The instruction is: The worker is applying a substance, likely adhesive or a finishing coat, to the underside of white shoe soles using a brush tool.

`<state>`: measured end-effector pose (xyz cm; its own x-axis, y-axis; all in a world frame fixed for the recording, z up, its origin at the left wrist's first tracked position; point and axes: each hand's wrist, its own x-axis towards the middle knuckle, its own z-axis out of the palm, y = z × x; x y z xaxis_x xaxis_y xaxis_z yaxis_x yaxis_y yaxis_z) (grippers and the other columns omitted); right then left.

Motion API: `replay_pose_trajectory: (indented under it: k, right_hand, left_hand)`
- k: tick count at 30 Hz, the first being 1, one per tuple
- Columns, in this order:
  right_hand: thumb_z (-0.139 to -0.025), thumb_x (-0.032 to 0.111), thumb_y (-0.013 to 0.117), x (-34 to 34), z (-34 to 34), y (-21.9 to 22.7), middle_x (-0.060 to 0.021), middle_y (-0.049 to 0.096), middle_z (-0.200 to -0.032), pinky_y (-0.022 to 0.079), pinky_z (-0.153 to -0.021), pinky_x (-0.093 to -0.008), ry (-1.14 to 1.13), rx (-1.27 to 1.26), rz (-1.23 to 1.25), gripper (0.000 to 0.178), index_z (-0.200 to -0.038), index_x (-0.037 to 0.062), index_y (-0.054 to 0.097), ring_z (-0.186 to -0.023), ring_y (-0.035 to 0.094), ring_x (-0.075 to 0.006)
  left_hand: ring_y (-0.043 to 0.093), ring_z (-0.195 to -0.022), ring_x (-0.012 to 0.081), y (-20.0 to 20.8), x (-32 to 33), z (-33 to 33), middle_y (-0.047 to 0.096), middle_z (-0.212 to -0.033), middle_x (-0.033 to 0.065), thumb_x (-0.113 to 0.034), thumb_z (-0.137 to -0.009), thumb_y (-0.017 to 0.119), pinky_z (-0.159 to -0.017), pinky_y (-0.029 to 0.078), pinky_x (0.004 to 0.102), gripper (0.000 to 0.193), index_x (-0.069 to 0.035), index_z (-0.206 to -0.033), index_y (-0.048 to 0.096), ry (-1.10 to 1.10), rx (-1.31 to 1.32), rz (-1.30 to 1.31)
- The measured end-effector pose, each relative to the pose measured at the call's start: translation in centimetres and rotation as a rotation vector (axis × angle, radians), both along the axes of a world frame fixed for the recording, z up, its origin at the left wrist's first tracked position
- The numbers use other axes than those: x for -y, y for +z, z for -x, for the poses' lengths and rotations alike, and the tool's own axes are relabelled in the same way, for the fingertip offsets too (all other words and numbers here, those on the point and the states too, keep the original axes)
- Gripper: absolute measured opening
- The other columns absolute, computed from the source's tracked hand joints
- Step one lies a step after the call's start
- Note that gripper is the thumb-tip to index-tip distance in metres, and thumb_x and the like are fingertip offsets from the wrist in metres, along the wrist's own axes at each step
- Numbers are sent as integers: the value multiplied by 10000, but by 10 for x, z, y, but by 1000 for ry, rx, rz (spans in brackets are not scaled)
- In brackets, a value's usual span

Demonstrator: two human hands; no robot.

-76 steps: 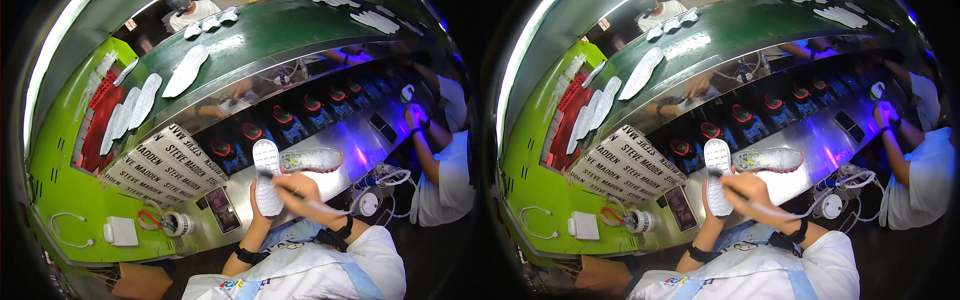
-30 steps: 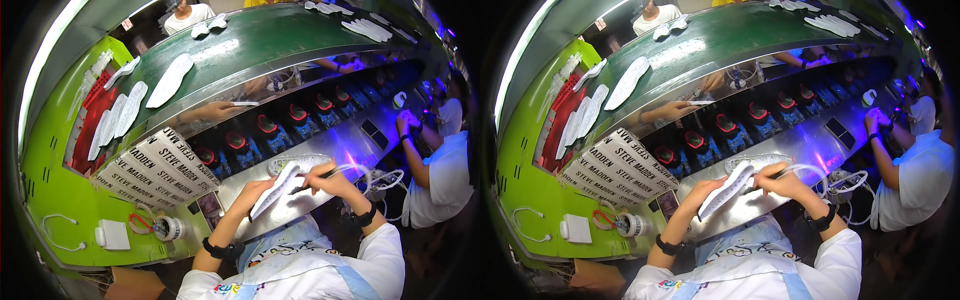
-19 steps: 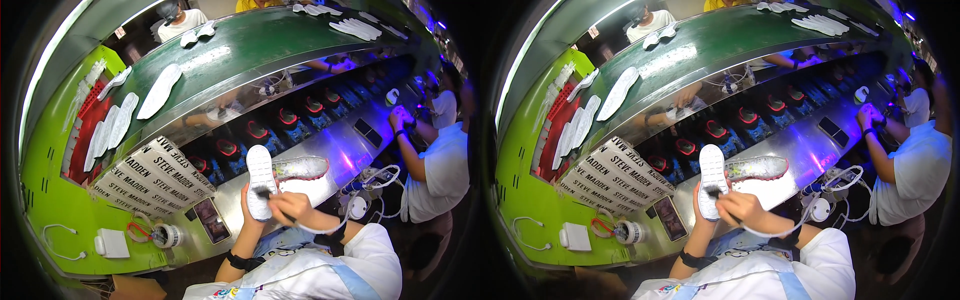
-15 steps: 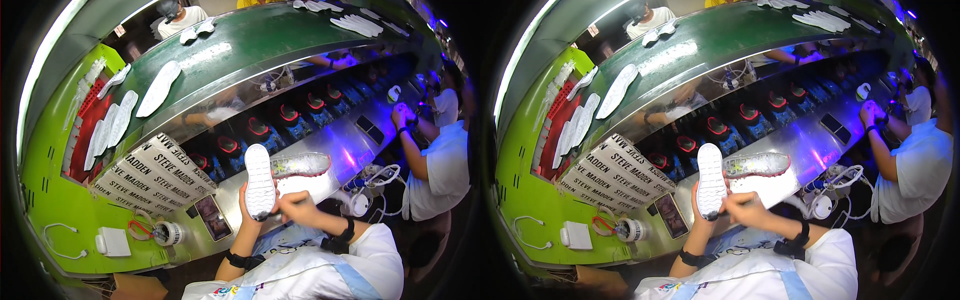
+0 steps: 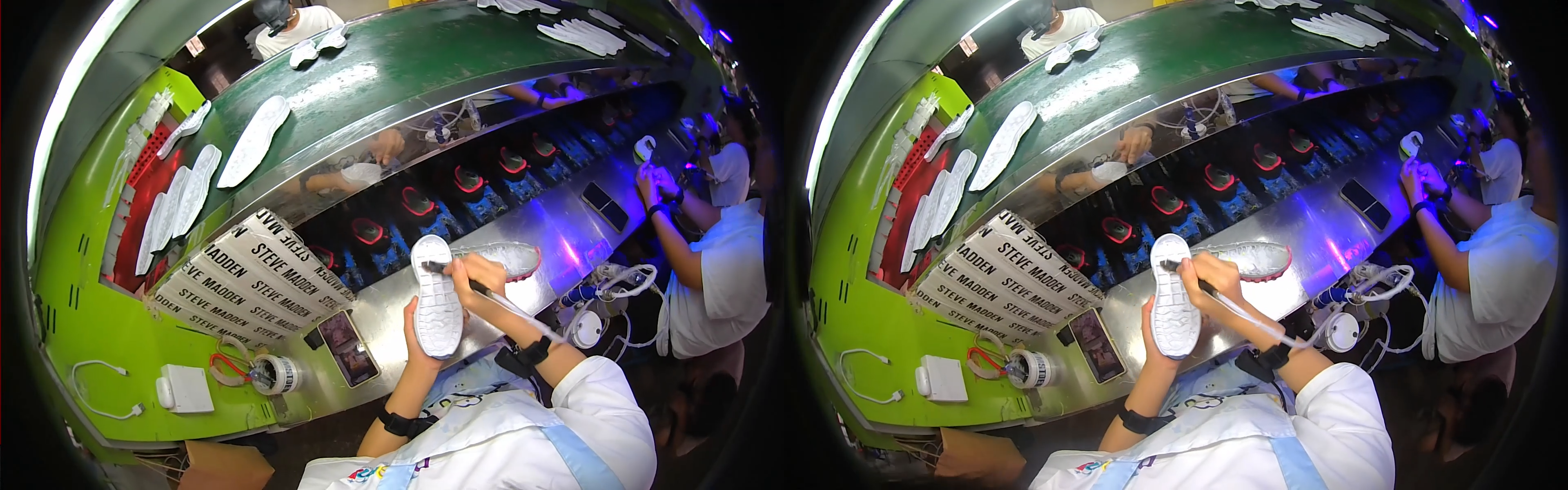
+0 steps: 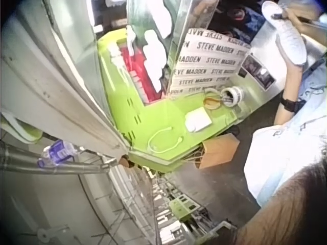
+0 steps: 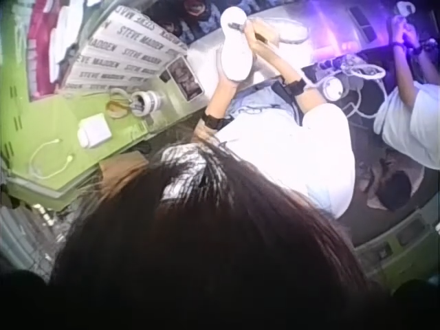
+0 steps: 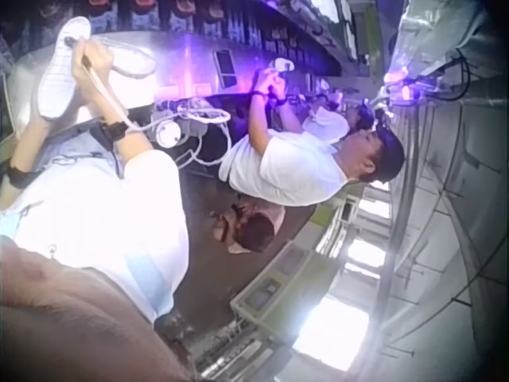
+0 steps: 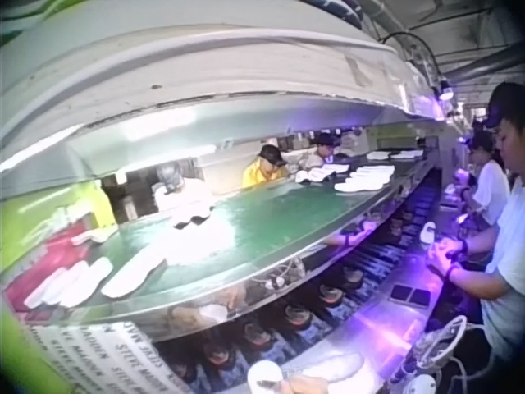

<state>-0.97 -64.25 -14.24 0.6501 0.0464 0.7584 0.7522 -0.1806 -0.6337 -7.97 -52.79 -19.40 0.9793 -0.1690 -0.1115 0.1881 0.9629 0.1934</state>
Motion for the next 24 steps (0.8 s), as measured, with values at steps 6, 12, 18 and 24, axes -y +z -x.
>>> replay_pose_trajectory:
  k: [6, 12, 18, 24]
  right_hand:
    - [-777, 8, 621, -2, 8, -14, -99, 544, -607, 417, -454, -321, 52, 138, 70, 83, -695, 8, 603, -479, 524, -222]
    - [-853, 111, 580, 5, 34, -21, -87, 588, -598, 412, -472, -270, 320, -426, -123, 216, -672, 3, 624, -489, 540, -146]
    - [-870, 74, 532, 13, -5, 2, -94, 626, -666, 446, -517, -282, 44, -299, -71, 223, -695, -21, 630, -584, 584, -153]
    - [-839, 30, 557, 7, 58, 2, -119, 645, -762, 504, -619, -289, 422, -207, 94, 133, -755, -13, 651, -664, 636, -211]
  left_hand:
    - [595, -973, 322, -15, -11, 0, 586, -1132, 153, -403, -891, 358, -865, 486, 442, 508, -28, -1204, 498, -6, 39, 47]
    - [580, -984, 328, -9, -14, 1, 516, -1224, 206, -424, -875, 362, -807, 508, 420, 593, -5, -1292, 417, -1, 17, -76]
    - [576, -955, 323, -11, -8, 7, 554, -1164, 180, -441, -858, 400, -787, 506, 450, 579, -15, -1246, 465, -52, 8, -164]
    - [543, -1033, 345, -7, -39, -12, 427, -1317, 213, -437, -873, 408, -850, 483, 463, 637, -44, -1369, 336, 29, 226, -103]
